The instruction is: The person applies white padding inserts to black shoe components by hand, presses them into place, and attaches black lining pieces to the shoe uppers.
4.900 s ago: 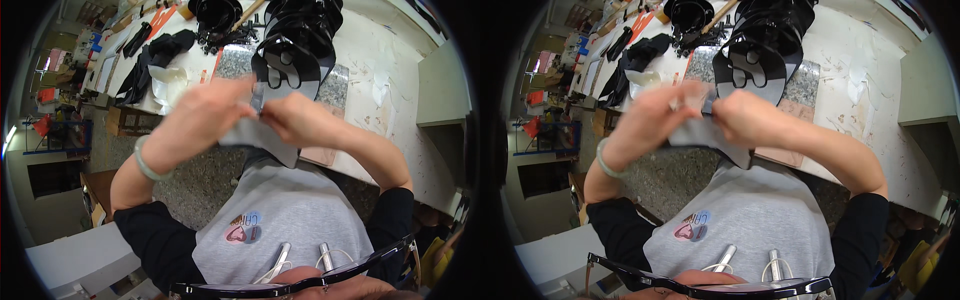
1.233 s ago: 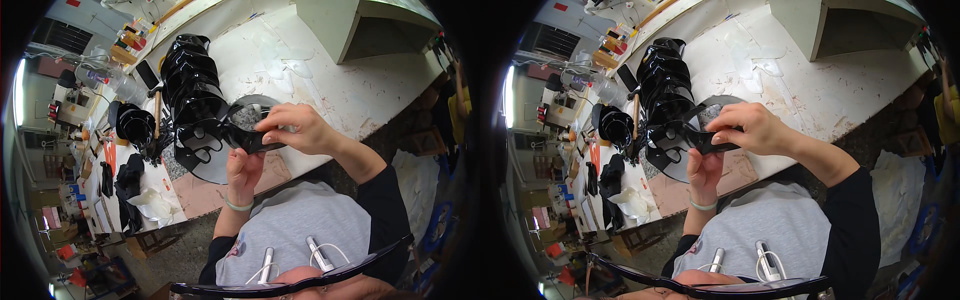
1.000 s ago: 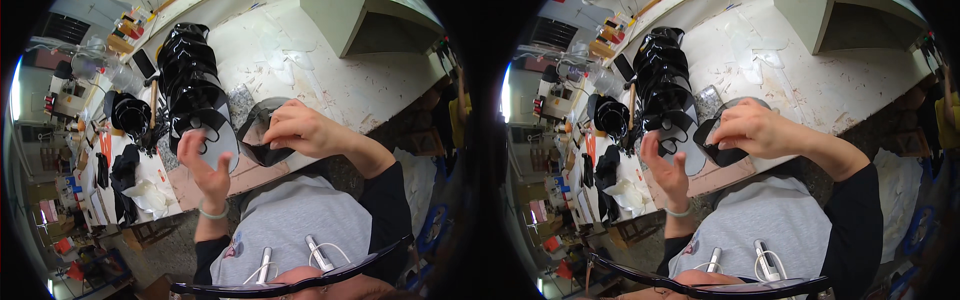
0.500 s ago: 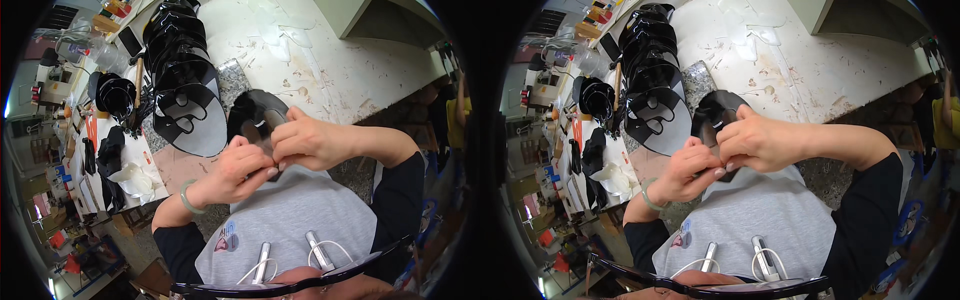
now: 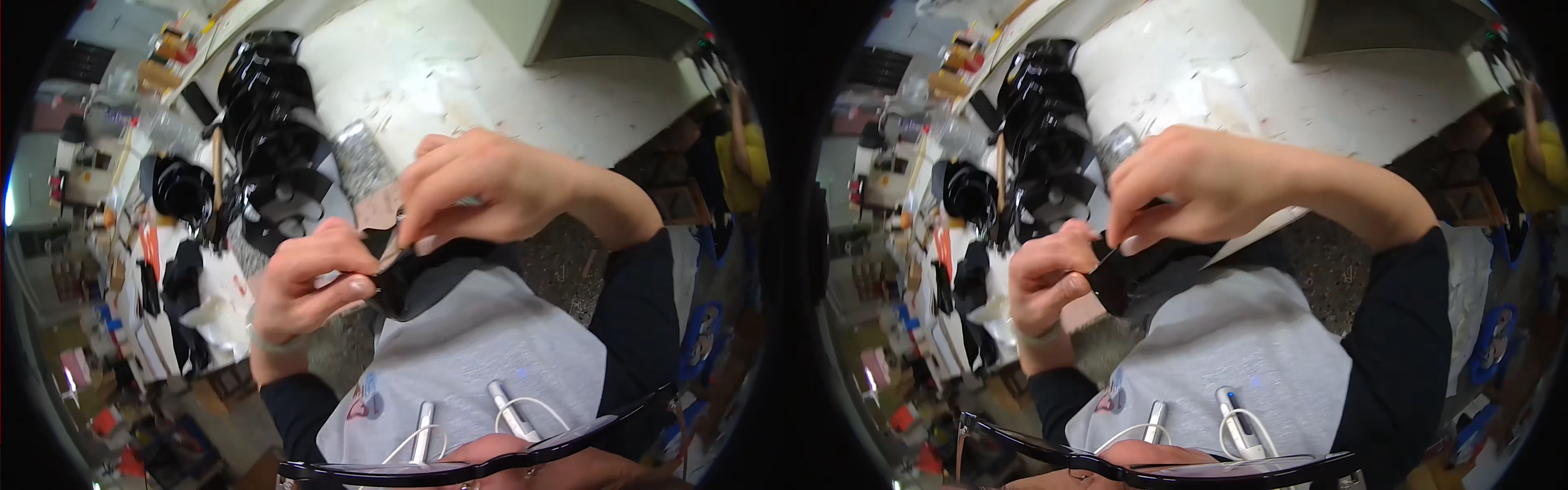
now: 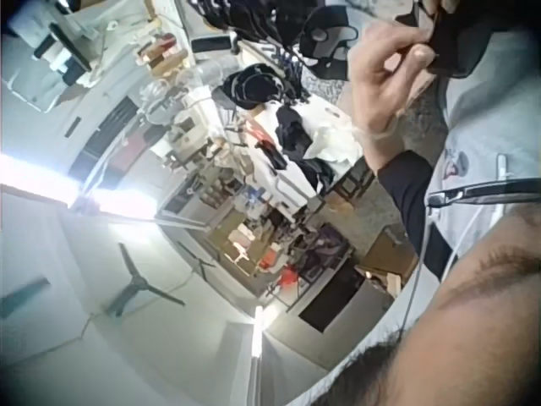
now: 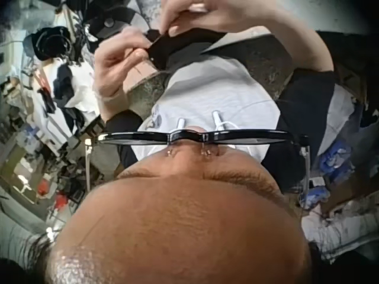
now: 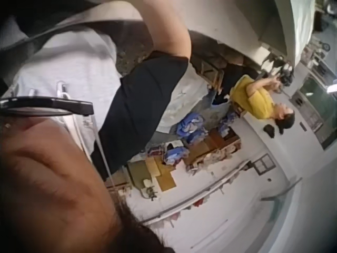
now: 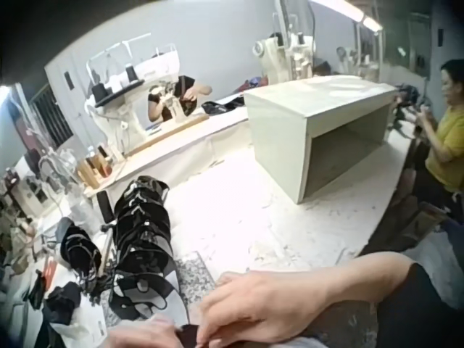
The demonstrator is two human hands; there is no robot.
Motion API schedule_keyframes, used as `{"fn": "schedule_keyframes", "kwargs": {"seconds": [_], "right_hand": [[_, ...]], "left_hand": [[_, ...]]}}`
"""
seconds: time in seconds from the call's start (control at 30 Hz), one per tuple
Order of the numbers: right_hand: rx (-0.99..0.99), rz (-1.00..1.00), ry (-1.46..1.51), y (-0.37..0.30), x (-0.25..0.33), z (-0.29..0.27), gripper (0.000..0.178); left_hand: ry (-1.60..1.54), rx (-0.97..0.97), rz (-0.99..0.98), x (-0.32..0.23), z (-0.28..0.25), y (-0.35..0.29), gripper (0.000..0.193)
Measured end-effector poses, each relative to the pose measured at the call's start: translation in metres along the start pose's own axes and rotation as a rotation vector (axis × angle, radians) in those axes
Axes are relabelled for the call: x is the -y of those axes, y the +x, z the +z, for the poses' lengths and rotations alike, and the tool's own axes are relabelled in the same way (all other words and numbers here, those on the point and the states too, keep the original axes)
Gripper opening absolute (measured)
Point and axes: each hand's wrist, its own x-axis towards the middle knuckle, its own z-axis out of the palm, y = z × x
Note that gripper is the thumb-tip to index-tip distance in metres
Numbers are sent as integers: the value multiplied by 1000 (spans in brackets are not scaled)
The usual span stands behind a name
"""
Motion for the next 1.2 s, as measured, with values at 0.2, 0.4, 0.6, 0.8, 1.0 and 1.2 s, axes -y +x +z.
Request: {"fn": "schedule_keyframes", "kwargs": {"seconds": [0.2, 0.4, 0.6, 0.8, 1.0, 1.2], "right_hand": [[-146, 221, 136, -5, 31, 7, 31], [-36, 385, 909, -32, -7, 14, 33], [-402, 493, 1016, -55, -63, 12, 40], [-510, 670, 401, -122, -125, -4, 54], [-554, 699, 66, -108, -104, 6, 27], [-483, 541, -344, -79, -98, 25, 29]], "left_hand": [[103, -44, -83, -39, 4, 2, 22], [-499, -236, -109, -21, 21, 4, 19], [-1012, -465, -456, 39, 30, 36, 21], [-1606, -384, -609, 130, 20, 30, 28], [-1349, -521, -645, 117, 43, 50, 25], [-1160, -470, -696, 126, 21, 17, 29]]}}
